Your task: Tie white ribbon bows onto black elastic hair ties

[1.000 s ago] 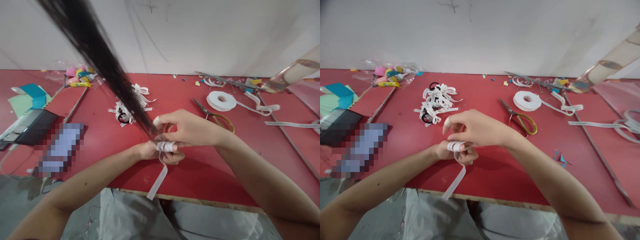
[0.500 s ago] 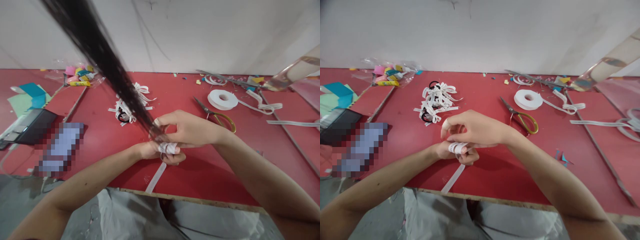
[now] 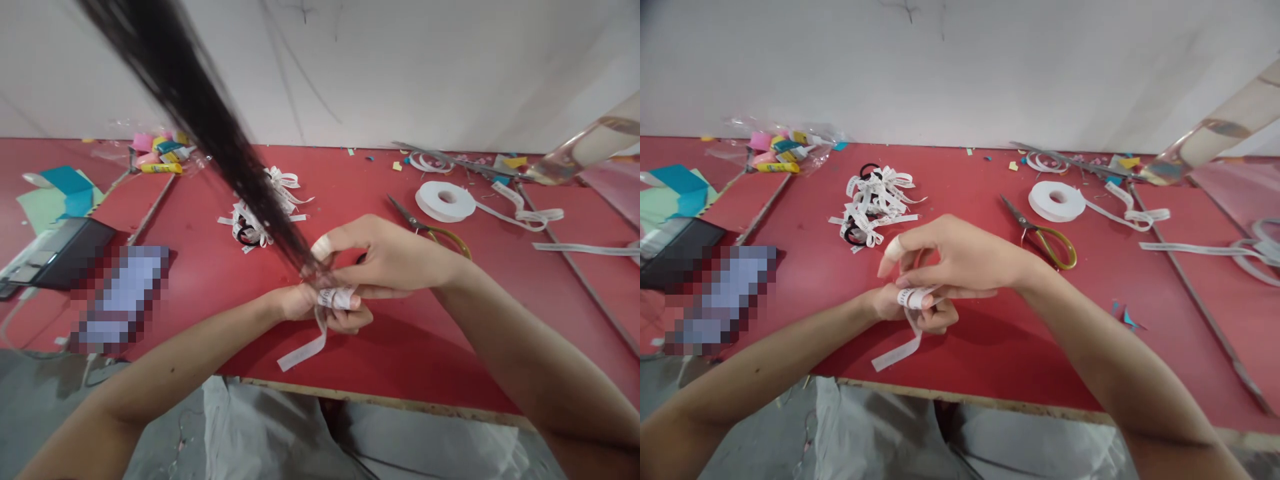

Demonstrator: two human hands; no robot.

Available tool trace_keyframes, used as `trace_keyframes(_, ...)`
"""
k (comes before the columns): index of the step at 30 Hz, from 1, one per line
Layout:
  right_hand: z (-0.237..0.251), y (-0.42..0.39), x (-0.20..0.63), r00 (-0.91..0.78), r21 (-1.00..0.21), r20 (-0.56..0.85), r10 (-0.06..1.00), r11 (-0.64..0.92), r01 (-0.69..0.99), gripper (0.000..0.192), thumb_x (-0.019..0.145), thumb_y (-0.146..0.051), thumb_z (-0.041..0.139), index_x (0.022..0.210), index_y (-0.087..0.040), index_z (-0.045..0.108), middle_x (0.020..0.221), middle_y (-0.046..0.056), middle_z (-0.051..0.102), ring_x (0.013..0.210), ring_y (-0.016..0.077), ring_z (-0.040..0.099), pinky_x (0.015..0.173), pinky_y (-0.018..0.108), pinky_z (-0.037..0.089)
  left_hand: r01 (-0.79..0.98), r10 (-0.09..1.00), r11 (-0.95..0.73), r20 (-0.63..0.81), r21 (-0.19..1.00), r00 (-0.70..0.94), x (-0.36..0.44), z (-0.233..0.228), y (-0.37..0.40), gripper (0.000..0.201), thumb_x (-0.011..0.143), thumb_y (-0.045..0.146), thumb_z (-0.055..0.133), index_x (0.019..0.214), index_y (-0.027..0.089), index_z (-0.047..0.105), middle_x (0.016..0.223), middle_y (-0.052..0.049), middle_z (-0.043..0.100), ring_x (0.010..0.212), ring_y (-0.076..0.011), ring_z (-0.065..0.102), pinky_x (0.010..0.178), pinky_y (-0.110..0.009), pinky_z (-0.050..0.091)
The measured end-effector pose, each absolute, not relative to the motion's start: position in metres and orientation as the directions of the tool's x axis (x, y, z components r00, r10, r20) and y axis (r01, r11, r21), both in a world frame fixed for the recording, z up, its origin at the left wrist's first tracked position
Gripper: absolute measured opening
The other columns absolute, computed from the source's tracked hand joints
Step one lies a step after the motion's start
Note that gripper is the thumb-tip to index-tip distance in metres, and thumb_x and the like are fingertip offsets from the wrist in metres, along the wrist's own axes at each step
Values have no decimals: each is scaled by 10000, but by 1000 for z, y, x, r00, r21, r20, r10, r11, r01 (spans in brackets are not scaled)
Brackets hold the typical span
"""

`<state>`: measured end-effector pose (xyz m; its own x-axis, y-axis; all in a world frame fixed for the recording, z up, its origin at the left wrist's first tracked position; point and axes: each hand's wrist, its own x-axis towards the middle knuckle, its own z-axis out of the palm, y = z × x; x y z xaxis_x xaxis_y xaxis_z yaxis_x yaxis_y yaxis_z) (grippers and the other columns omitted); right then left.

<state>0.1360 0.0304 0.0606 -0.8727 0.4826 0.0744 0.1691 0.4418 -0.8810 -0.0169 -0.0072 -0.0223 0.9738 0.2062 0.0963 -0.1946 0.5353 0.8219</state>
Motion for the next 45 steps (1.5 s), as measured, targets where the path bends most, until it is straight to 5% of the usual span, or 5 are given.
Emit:
trace_keyframes(5,61,34,139,-662,-910,257,704,407,79,177,836,-323,707,970,-209,694,936,-4,711,840,118,660,765,235,531,-201,268,569,51,798,962,-17,-19,-8,851,810,581,594,1473,77,416,556,108,256,459,-80,121,467,-292,98)
trace_keyframes(10,64,31,139,-867,-830,55,496,506,236,170,883,-276,636,1020,-210,712,891,-14,729,786,108,664,707,218,505,-148,229,500,35,853,973,-17,-21,-7,882,827,628,564,1493,76,391,550,106,259,469,-86,149,493,-297,123)
trace_keyframes(29,64,36,137,-590,-899,266,762,418,135,130,845,-312,694,889,-191,691,831,-7,697,771,114,638,721,244,511,-207,282,554,52,806,958,-21,-14,-6,836,844,561,555,1504,80,377,562,108,211,463,-83,91,469,-291,83)
trace_keyframes(37,56,36,136,-792,-904,-9,611,334,268,199,906,-367,610,959,-197,699,828,-20,698,699,87,614,610,208,464,-177,266,535,35,826,963,-17,-18,-6,903,823,599,546,1522,68,334,557,111,209,454,-86,114,477,-303,99)
trace_keyframes(45,51,34,130,-848,-992,117,518,96,-79,198,901,-306,628,1070,-217,677,1054,0,732,928,136,705,810,273,576,-144,223,503,33,852,974,-18,-19,-8,906,836,672,516,1521,103,350,568,106,231,471,-89,104,492,-302,82)
